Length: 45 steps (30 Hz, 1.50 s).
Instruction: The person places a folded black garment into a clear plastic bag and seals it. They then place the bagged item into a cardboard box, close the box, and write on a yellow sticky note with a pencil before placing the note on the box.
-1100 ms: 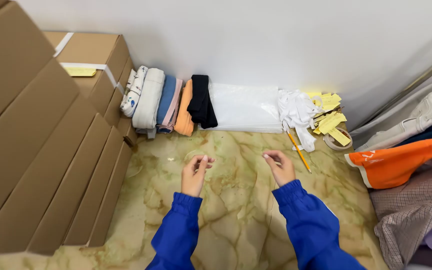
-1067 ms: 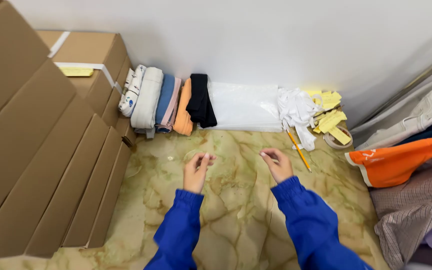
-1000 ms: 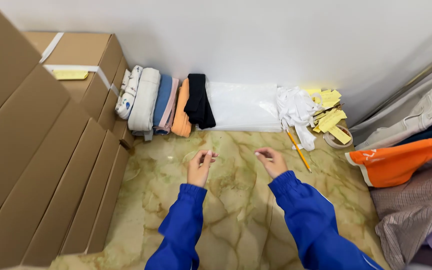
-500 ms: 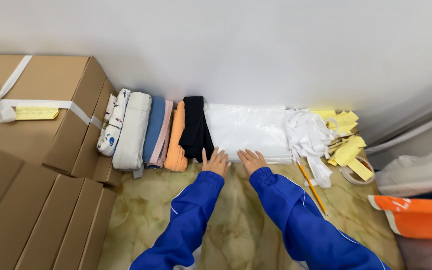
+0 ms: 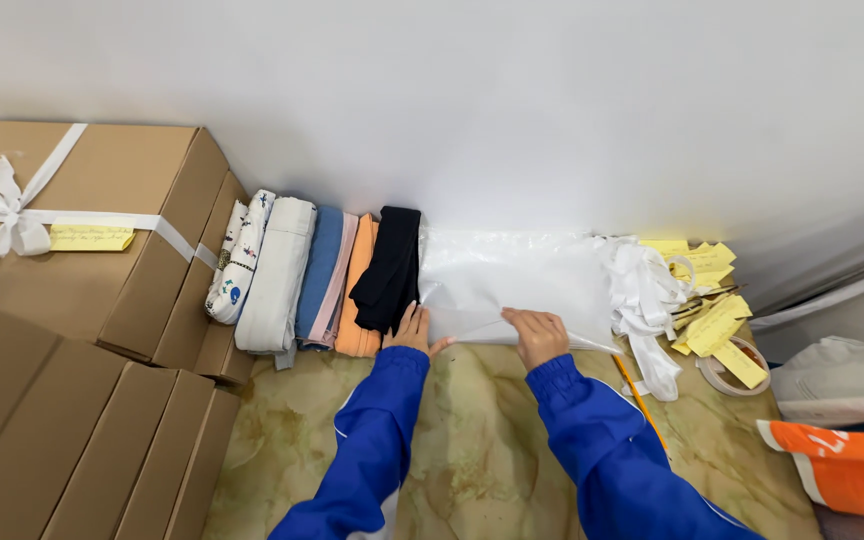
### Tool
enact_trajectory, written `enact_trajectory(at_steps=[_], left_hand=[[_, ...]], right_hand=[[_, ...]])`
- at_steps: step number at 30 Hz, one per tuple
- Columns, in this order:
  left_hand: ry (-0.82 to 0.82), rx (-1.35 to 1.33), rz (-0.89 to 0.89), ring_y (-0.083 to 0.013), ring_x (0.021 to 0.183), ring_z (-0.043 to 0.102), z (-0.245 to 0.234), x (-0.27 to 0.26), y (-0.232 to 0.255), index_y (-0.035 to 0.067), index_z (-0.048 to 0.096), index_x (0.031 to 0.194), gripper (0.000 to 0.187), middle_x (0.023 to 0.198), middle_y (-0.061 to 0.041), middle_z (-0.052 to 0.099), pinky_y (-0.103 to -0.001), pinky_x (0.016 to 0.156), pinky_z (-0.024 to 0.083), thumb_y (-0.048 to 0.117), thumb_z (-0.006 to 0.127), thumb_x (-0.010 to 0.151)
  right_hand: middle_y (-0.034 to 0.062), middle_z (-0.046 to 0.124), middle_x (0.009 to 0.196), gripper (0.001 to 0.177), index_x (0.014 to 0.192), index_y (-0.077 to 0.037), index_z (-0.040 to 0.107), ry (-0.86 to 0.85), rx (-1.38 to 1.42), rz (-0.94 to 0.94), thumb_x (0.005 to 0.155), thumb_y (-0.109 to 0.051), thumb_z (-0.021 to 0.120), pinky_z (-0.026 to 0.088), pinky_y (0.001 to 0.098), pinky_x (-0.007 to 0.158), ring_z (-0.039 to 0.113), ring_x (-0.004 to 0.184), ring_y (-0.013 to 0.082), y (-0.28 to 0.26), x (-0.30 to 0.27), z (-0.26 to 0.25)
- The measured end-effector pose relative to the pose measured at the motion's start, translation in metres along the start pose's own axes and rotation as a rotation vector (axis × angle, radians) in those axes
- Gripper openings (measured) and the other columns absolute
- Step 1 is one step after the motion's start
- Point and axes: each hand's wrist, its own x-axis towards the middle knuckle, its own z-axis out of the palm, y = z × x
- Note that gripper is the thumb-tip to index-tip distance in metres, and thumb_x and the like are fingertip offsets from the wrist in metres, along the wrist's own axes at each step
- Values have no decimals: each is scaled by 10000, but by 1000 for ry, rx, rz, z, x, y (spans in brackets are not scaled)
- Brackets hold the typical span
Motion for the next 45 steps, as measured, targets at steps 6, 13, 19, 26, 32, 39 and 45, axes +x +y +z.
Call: enact_trajectory(at_steps=[6, 13, 19, 26, 32, 39, 45], left_hand=[[-16, -362, -95, -162, 1553, 68, -14, -2, 19, 176, 173, 1623, 1169, 1686, 2, 235, -524, 1237, 180, 979, 162, 773], [-15, -1314, -410, -269, 1476, 280, 29, -129, 68, 246, 280, 1592, 1147, 1640, -35, 346, -580, 1133, 310, 952, 199, 692], [33, -2232, -795, -371, 1399, 494, 128, -254, 81, 318, 386, 1563, 1139, 1595, -69, 457, -633, 1029, 442, 926, 237, 611], [107, -1155, -698, -104, 1117, 699, 253, -274, 19, 427, 652, 1284, 495, 1125, 122, 768, -319, 957, 570, 658, 713, 851], [116, -1429, -323, -357, 1159, 664, 241, -309, -1, 27, 658, 1318, 520, 1214, -213, 724, -490, 1012, 526, 353, 786, 933], [234, -1200, -396, -258, 1083, 724, 234, -317, -11, 213, 590, 1322, 491, 1161, -85, 769, -409, 912, 607, 447, 756, 923], [834, -889, -484, -342, 1364, 374, 211, -314, 11, 159, 421, 1409, 799, 1434, -98, 305, -408, 1152, 451, 89, 847, 737]], right_hand=[[-87, 715, 969, 293, 1071, -274, 732, 134, -5, 49, 1023, -146, 472, 489, 309, 828, 671, 946, 162, -19, 10, -138], [-54, 751, 1020, 226, 1042, -243, 754, -152, 239, -29, 1012, -243, 530, 550, 315, 728, 705, 936, 192, -87, -120, -186], [-26, 770, 1053, 179, 1067, -231, 769, -407, 570, 199, 940, -191, 648, 591, 342, 796, 726, 895, 212, -172, -207, -179], [48, 775, 1137, 302, 1177, -217, 761, -623, 915, 648, 879, -266, 770, 568, 381, 916, 704, 1112, 253, -198, -220, -161], [55, 527, 1437, 737, 1458, -301, 444, -898, 201, 726, 811, -470, 754, 461, 451, 1136, 536, 1346, 315, -102, -251, -135], [50, 619, 1116, 408, 1236, -210, 620, -703, 350, 916, 848, -168, 740, 571, 404, 984, 695, 1098, 268, -121, -277, -164], [-47, 540, 1043, 163, 913, -242, 616, -538, 193, 720, 825, -222, 751, 538, 370, 944, 610, 1101, 208, -143, -282, -173]])
